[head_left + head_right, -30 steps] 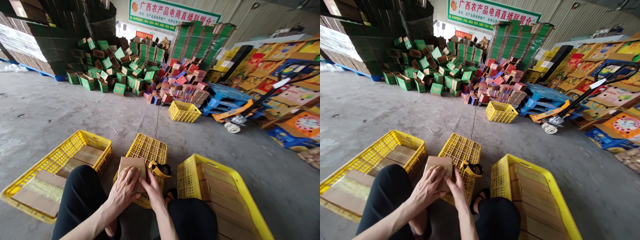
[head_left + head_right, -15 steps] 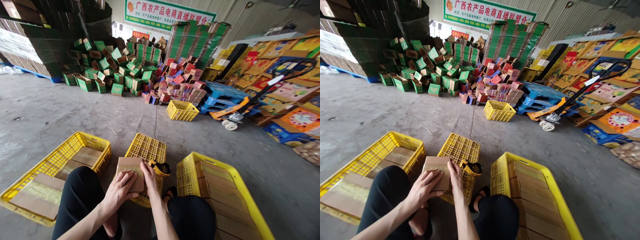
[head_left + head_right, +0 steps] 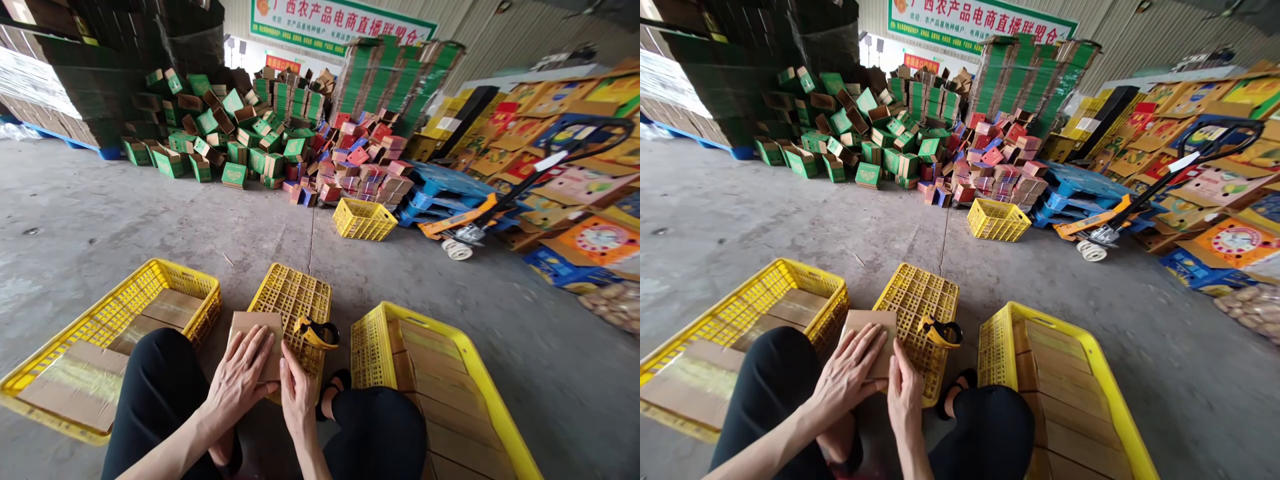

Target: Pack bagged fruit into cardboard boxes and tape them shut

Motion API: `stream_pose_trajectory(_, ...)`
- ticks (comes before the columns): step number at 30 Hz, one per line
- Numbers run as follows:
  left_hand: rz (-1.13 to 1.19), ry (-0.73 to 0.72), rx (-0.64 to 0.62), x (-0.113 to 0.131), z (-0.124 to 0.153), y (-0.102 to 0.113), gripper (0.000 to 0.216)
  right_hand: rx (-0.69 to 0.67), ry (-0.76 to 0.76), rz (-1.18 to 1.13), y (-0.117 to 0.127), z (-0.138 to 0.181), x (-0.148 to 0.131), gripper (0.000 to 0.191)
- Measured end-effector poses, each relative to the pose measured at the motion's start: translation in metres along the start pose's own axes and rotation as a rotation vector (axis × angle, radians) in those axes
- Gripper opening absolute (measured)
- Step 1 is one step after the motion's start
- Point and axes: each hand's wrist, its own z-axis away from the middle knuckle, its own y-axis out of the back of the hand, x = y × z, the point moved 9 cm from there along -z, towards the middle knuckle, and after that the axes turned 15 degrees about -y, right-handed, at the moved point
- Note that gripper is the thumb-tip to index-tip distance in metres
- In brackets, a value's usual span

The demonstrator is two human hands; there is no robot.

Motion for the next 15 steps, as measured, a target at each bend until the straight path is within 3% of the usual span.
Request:
stream_pose_trajectory(5,-0.04,-0.015,0.004,0.002,0.002,0.001,0.077,0.032,0.007,0.013,0.003,0.008,-0.003,0.043)
stream_pose_trajectory(15,0.099,-0.059,0.078,-0.002,0.004,0.006,0.065,0.05,0.011,0.052,-0.011,-0.044,-0.022,0.053)
